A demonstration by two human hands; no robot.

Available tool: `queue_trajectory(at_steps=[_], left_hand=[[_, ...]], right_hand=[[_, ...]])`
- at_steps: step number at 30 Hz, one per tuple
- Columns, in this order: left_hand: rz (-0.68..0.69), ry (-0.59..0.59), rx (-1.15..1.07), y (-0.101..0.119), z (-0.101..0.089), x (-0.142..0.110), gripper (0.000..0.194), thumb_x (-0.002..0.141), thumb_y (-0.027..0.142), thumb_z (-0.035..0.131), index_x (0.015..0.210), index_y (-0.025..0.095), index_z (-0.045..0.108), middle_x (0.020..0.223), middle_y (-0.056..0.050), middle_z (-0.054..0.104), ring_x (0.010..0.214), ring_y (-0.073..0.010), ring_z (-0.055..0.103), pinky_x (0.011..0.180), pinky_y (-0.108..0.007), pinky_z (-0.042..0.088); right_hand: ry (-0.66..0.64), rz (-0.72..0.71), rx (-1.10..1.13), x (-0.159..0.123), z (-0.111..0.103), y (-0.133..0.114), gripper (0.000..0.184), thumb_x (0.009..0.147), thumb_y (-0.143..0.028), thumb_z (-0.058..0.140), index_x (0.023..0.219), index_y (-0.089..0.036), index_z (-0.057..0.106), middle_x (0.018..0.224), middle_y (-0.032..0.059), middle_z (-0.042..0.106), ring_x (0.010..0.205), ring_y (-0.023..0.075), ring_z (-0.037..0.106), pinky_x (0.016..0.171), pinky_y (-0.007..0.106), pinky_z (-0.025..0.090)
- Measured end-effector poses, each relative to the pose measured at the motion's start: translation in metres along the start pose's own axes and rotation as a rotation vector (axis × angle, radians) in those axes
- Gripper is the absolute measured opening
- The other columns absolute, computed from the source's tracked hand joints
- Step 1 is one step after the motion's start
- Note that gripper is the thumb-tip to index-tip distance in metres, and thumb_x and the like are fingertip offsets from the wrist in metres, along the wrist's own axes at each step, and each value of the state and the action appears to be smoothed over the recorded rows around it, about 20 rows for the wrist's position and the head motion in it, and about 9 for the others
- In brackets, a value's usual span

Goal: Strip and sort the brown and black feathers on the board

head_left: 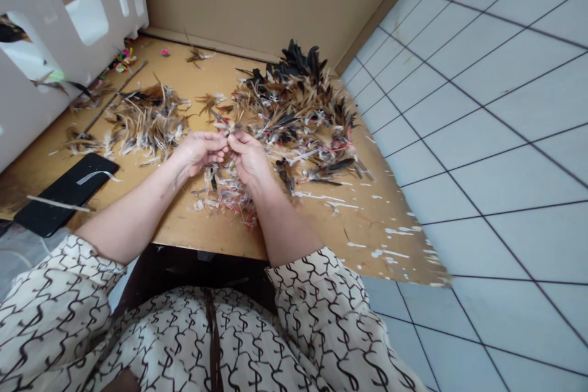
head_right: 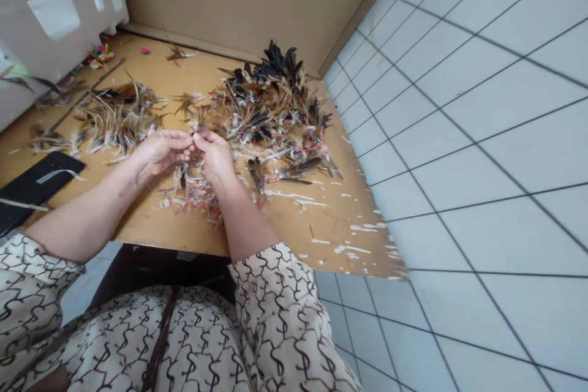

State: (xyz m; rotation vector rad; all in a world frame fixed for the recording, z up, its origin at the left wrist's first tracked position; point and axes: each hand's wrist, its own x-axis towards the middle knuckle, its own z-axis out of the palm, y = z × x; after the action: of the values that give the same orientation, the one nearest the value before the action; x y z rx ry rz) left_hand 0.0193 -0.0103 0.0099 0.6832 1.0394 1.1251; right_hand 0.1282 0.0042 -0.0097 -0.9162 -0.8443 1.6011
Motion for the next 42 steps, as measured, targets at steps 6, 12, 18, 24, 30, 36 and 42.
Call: queue_trajectory(at_steps=[6, 12, 18, 24, 30, 36, 42], left_hand=[[-0.003, -0.027, -0.016, 0.0018, 0.0002, -0.0017, 0.008, 0.067, 0.003, 0.063, 0.062, 0.009, 0.064, 0.053, -0.002, 0.061, 0.048, -0.0079, 0.057, 0.052, -0.020, 0.051], [0.008, -0.059, 0.024, 0.0042, -0.0016, -0.0023, 0.009, 0.067, 0.005, 0.065, 0.059, 0.008, 0.064, 0.051, -0.003, 0.061, 0.045, -0.0075, 0.057, 0.051, -0.019, 0.050], [0.038, -0.033, 0.074, 0.0025, 0.0004, -0.0025, 0.012, 0.064, 0.007, 0.069, 0.055, 0.008, 0.062, 0.048, -0.002, 0.060, 0.040, -0.0062, 0.053, 0.047, -0.018, 0.048], [0.072, -0.024, 0.074, 0.0007, 0.0004, -0.0018, 0.017, 0.061, 0.010, 0.073, 0.051, 0.009, 0.059, 0.045, 0.000, 0.057, 0.034, -0.0039, 0.047, 0.040, -0.015, 0.043], [0.042, -0.038, 0.057, 0.0022, -0.0029, -0.0007, 0.018, 0.063, 0.008, 0.070, 0.050, 0.010, 0.058, 0.044, 0.000, 0.056, 0.035, -0.0041, 0.046, 0.040, -0.016, 0.041], [0.012, -0.061, 0.061, 0.0059, -0.0036, -0.0024, 0.013, 0.064, 0.005, 0.068, 0.054, 0.009, 0.060, 0.048, -0.002, 0.059, 0.039, -0.0060, 0.051, 0.045, -0.019, 0.047], [0.060, -0.058, 0.102, 0.0035, -0.0057, 0.0001, 0.015, 0.062, 0.006, 0.067, 0.051, 0.010, 0.059, 0.046, -0.001, 0.058, 0.038, -0.0050, 0.048, 0.044, -0.018, 0.044]], right_hand=[[0.016, -0.016, 0.015, 0.0010, -0.0012, 0.0008, 0.016, 0.066, -0.009, 0.064, 0.058, -0.017, 0.054, 0.052, -0.0066, 0.056, 0.050, 0.0050, 0.048, 0.053, 0.018, 0.043], [0.022, -0.017, 0.003, -0.0006, 0.0015, 0.0004, 0.015, 0.067, -0.008, 0.061, 0.058, -0.017, 0.054, 0.052, -0.0071, 0.054, 0.049, 0.0046, 0.046, 0.053, 0.018, 0.042], [0.029, 0.001, 0.026, -0.0016, 0.0033, 0.0010, 0.017, 0.068, -0.006, 0.057, 0.056, -0.018, 0.054, 0.049, -0.0074, 0.052, 0.047, 0.0044, 0.044, 0.052, 0.018, 0.042], [-0.002, 0.002, 0.005, -0.0021, 0.0035, 0.0003, 0.016, 0.067, -0.010, 0.064, 0.058, -0.018, 0.053, 0.050, -0.0073, 0.053, 0.046, 0.0043, 0.046, 0.052, 0.018, 0.045], [-0.033, 0.025, -0.001, -0.0040, 0.0043, -0.0025, 0.018, 0.067, -0.014, 0.066, 0.057, -0.018, 0.052, 0.049, -0.0062, 0.055, 0.046, 0.0062, 0.050, 0.050, 0.020, 0.046], [-0.018, -0.029, -0.025, -0.0006, 0.0006, -0.0008, 0.016, 0.068, -0.014, 0.065, 0.058, -0.017, 0.053, 0.054, -0.0064, 0.058, 0.048, 0.0040, 0.049, 0.052, 0.017, 0.043], [-0.026, -0.054, -0.055, 0.0028, 0.0001, 0.0032, 0.017, 0.067, -0.015, 0.067, 0.057, -0.017, 0.054, 0.053, -0.0063, 0.057, 0.048, 0.0044, 0.048, 0.054, 0.018, 0.043]])
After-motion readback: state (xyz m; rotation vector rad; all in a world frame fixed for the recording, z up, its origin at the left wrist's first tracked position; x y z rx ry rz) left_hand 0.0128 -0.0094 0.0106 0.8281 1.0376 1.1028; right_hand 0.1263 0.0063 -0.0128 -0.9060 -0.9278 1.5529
